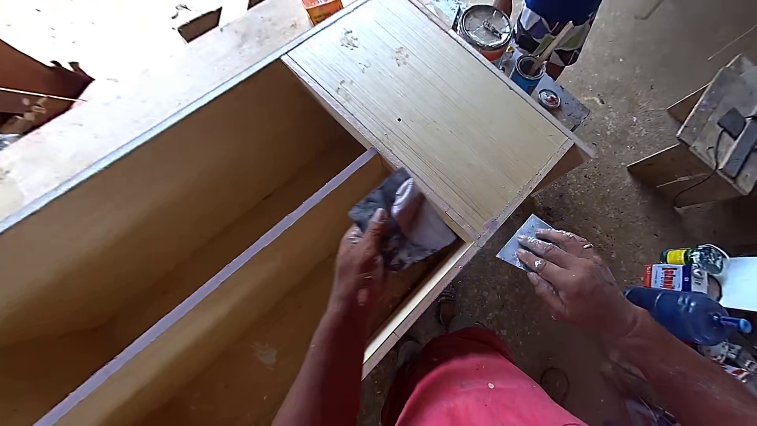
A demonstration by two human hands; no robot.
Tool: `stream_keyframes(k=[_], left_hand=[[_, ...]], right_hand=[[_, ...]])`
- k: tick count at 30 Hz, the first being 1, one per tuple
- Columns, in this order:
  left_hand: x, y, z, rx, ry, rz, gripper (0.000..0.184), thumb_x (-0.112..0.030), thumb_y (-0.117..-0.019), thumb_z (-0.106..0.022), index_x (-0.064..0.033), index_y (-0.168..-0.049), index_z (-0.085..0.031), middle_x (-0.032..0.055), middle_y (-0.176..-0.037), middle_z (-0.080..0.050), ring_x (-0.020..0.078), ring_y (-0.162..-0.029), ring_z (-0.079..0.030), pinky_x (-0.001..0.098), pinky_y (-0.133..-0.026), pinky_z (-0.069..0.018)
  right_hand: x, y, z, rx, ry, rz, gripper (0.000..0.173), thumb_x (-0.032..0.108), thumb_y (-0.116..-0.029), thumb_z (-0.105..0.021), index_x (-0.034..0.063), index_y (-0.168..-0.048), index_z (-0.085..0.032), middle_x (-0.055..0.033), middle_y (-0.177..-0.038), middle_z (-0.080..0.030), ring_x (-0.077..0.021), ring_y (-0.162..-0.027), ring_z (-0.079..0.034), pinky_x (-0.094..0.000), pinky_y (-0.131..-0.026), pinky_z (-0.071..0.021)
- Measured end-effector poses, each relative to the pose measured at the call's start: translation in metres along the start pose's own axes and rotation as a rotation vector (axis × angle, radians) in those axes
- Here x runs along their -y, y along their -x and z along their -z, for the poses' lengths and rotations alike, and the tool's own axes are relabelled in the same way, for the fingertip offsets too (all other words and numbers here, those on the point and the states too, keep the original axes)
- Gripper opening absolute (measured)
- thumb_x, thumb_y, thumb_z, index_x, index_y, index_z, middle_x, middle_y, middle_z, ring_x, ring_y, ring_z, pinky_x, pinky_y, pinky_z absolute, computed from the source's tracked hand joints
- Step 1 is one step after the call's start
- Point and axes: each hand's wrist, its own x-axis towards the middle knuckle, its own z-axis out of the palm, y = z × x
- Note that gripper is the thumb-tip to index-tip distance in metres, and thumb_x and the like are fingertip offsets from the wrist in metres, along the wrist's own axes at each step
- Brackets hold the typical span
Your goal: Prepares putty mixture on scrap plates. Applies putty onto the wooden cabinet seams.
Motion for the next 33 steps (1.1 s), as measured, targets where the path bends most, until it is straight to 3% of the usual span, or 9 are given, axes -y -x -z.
stream_keyframes(k=[2, 10, 16, 19, 24, 33], left_hand=[[-0.001, 0.006, 0.015, -0.032, 0.033, -0.021, 0.025, -0.027, -0.1091, -0.046, -0.0118, -0.119, -0.064, 0.0029, -0.098, -0.072, 0.0114, -0.085, -0.07, 0.0316, -0.076, -0.0615], [0.033, 0.037, 0.03, -0.014, 0.119, 0.005, 0.028, -0.021, -0.1086, -0.043, -0.0064, -0.116, -0.065, 0.0086, -0.096, -0.074, 0.014, -0.086, -0.073, 0.0313, -0.079, -0.0623], [0.036, 0.049, 0.029, -0.008, 0.181, 0.011, 0.026, -0.017, -0.1084, -0.042, -0.006, -0.111, -0.066, 0.0075, -0.091, -0.074, 0.0124, -0.082, -0.073, 0.0293, -0.077, -0.0624], [0.034, 0.054, 0.032, -0.01, 0.189, -0.006, 0.025, -0.017, -0.1079, -0.043, -0.0067, -0.11, -0.066, 0.0073, -0.091, -0.074, 0.0123, -0.082, -0.073, 0.0295, -0.077, -0.0626], [0.035, 0.059, 0.032, -0.022, 0.182, 0.012, 0.027, -0.016, -0.1081, -0.042, -0.0067, -0.109, -0.066, 0.0068, -0.09, -0.074, 0.0116, -0.082, -0.073, 0.0292, -0.077, -0.0625], [0.031, 0.065, 0.035, -0.043, 0.189, 0.011, 0.025, -0.015, -0.1072, -0.043, -0.0066, -0.109, -0.066, 0.0072, -0.091, -0.074, 0.0125, -0.083, -0.073, 0.0299, -0.077, -0.0628]], right_hand=[[-0.004, -0.001, -0.015, -0.028, 0.016, -0.016, 0.04, 0.032, -0.1027, -0.046, 0.0163, -0.13, -0.072, -0.005, -0.143, -0.064, -0.0312, -0.139, -0.052, -0.0551, -0.114, -0.0409], [-0.013, -0.031, -0.051, -0.003, 0.111, 0.001, 0.042, 0.032, -0.101, -0.046, 0.0161, -0.132, -0.07, -0.0051, -0.147, -0.06, -0.0322, -0.141, -0.049, -0.0558, -0.117, -0.0366], [-0.017, -0.022, -0.048, 0.035, 0.089, 0.008, 0.04, 0.028, -0.1, -0.049, 0.0142, -0.129, -0.072, -0.0059, -0.148, -0.059, -0.0327, -0.141, -0.049, -0.0551, -0.114, -0.039], [-0.018, -0.006, -0.034, 0.086, 0.087, -0.031, 0.038, 0.028, -0.0999, -0.047, 0.0142, -0.122, -0.075, -0.0061, -0.138, -0.067, -0.0338, -0.135, -0.054, -0.0578, -0.11, -0.0427], [-0.01, -0.018, -0.025, -0.011, 0.076, -0.033, 0.04, 0.028, -0.1007, -0.048, 0.0121, -0.129, -0.072, -0.0074, -0.144, -0.062, -0.0334, -0.139, -0.051, -0.056, -0.114, -0.0395], [-0.022, -0.035, -0.047, 0.045, 0.117, -0.011, 0.042, 0.029, -0.0997, -0.048, 0.0117, -0.131, -0.07, -0.0083, -0.147, -0.059, -0.0352, -0.139, -0.05, -0.0569, -0.113, -0.0389]])
